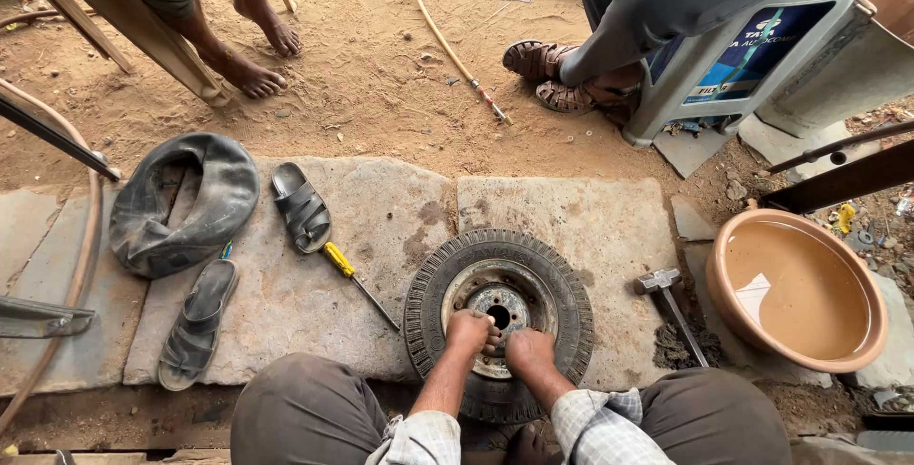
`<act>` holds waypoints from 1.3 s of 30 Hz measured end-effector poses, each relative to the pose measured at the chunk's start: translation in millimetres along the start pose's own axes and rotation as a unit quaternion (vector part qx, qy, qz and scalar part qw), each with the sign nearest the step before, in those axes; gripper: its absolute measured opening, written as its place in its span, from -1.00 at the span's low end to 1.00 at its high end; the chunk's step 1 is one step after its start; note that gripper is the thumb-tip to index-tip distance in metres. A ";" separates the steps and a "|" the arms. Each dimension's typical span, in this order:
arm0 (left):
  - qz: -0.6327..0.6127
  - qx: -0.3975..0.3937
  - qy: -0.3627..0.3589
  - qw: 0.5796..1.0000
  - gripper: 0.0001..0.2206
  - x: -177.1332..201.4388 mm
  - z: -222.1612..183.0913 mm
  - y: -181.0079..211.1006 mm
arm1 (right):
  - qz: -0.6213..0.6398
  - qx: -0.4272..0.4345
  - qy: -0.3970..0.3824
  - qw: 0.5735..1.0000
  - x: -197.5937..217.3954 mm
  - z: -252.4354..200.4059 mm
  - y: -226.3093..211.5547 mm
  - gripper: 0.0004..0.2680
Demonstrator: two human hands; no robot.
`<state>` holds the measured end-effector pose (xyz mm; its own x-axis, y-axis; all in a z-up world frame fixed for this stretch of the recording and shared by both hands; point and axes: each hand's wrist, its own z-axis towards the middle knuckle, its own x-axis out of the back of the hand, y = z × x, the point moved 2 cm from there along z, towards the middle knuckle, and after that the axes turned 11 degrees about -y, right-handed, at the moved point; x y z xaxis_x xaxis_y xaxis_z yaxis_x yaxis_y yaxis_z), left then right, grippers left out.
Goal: Replacing or repairing a small motorcycle or scooter tire and rim assembly.
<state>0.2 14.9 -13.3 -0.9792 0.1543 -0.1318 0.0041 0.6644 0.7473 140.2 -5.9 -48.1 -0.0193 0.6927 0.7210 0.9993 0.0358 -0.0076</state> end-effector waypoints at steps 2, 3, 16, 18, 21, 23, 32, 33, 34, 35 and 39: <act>0.013 0.005 -0.004 1.000 -0.93 -0.3 -2.4 1.7 | -0.001 0.004 0.005 1.000 -1.3 -0.1 -1.3 -0.87; 0.025 0.009 -0.007 1.000 -0.93 -0.6 -3.4 3.5 | -0.004 0.007 0.011 1.000 -0.7 0.1 -1.9 -0.87; 0.026 0.011 0.006 1.000 -0.93 5.8 -4.0 1.5 | -0.039 0.013 -0.012 0.999 12.6 -16.3 -9.8 -0.88; 0.021 0.005 0.009 1.000 -0.94 6.9 -2.9 -1.5 | -0.031 0.009 -0.009 0.999 10.8 -15.3 -9.0 -0.89; 0.049 -0.005 0.024 0.999 -0.88 19.0 78.5 -56.5 | -0.003 0.023 0.100 0.995 -83.5 93.9 24.8 -0.88; 0.038 -0.011 0.021 0.999 -0.86 9.4 64.6 -43.4 | -0.010 0.023 0.135 0.991 -61.7 70.9 24.6 -0.89; 0.077 -0.061 0.059 0.993 -0.87 21.2 104.2 -69.9 | 0.022 0.036 0.118 0.992 -58.3 76.9 17.4 -0.87; 0.019 -0.006 0.040 0.999 -0.88 8.6 89.6 -65.3 | 0.036 0.020 0.120 0.992 -59.5 69.6 25.8 -0.88; 0.028 -0.003 0.043 0.999 -0.88 27.4 85.6 -56.9 | 0.046 0.023 0.119 0.992 -51.2 70.5 12.3 -0.88; 0.032 -0.013 0.043 0.998 -0.88 28.2 81.5 -57.3 | 0.030 0.036 0.113 0.992 -51.3 63.8 15.5 -0.87; 0.021 -0.065 0.032 0.997 -0.88 15.7 74.1 -58.2 | -0.011 0.022 0.085 0.996 -52.5 60.2 18.0 -0.84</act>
<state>-0.4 32.9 -107.0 -0.9897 0.1301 -0.0589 0.0239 0.5577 0.8297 157.3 1.7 -127.8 -0.0312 0.5591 0.8285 0.9963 0.0836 -0.0189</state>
